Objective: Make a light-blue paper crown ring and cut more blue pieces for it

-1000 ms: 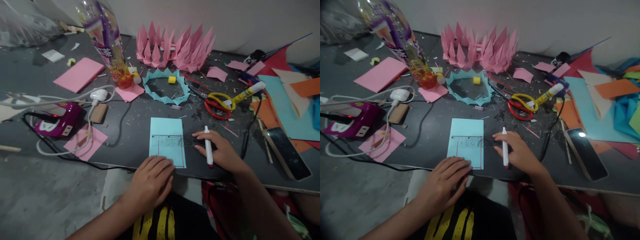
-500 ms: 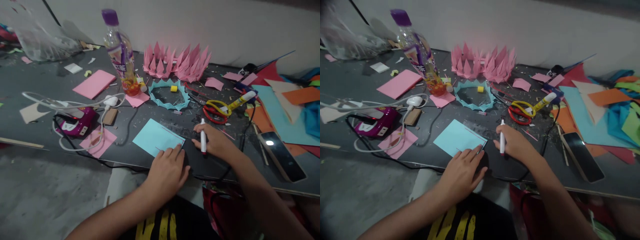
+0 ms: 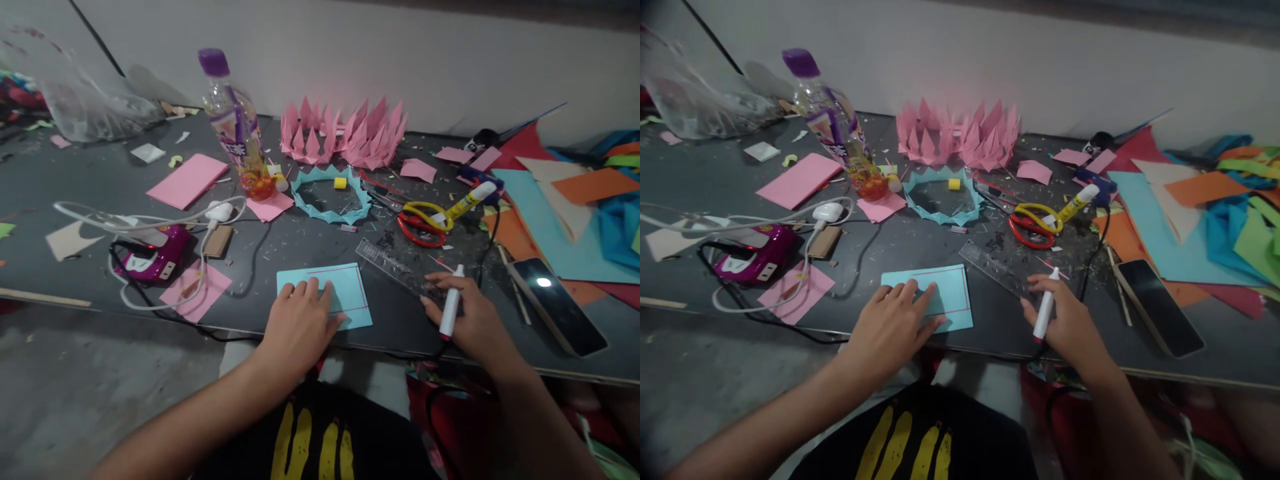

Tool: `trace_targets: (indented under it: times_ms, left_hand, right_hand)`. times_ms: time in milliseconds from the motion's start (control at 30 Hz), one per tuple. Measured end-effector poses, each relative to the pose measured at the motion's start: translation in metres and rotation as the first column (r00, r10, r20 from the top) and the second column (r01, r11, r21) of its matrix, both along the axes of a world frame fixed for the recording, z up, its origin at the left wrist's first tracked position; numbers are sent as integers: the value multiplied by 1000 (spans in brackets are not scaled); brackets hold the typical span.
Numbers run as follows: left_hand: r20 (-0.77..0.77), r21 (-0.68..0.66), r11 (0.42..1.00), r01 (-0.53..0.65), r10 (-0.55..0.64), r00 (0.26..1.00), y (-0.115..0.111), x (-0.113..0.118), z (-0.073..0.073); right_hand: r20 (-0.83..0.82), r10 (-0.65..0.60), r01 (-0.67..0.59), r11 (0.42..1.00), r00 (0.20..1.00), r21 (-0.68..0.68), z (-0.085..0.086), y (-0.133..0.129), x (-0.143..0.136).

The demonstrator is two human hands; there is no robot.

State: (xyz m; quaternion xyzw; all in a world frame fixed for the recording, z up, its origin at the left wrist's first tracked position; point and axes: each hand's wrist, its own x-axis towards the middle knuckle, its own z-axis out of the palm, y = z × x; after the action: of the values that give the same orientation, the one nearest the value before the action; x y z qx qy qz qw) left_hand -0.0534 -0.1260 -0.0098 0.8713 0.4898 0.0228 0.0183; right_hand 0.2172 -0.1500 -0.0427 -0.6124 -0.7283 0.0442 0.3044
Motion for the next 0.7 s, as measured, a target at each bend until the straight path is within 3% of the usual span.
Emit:
trace_targets:
  times_ms: [67, 133, 200, 267, 367, 467, 567, 700]
  left_hand:
    - [81, -21, 997, 81, -79, 994, 9, -1, 2]
    - [176, -3, 968, 250, -246, 953, 23, -8, -2]
    - [173, -22, 938, 346, -338, 925, 34, -13, -10]
    - [113, -50, 949, 311, -304, 946, 33, -14, -15]
    - [16, -38, 993, 112, -111, 994, 17, -6, -16]
    - [21, -26, 999, 29, -29, 999, 1, -1, -14]
    - [116, 10, 1000, 10, -11, 993, -2, -4, -16]
    - [348, 156, 988, -19, -37, 937, 8, -16, -17]
  right_hand:
    - [-4, -19, 19, 1000, 1000, -15, -1, -2, 2]
    - [-23, -25, 24, 999, 999, -29, -3, -3, 5]
    - [-45, -31, 30, 999, 998, -29, -5, -5, 7]
    - [-64, -42, 41, 999, 997, -18, -6, -5, 7]
    - [-90, -52, 52, 999, 995, -1, -8, -5, 5]
    - [-96, -68, 68, 998, 993, -5, -8, -3, 5]
    - [-90, -92, 92, 996, 992, -10, -6, -1, 8]
    - [-95, -93, 94, 996, 991, 7, -3, 2, 13]
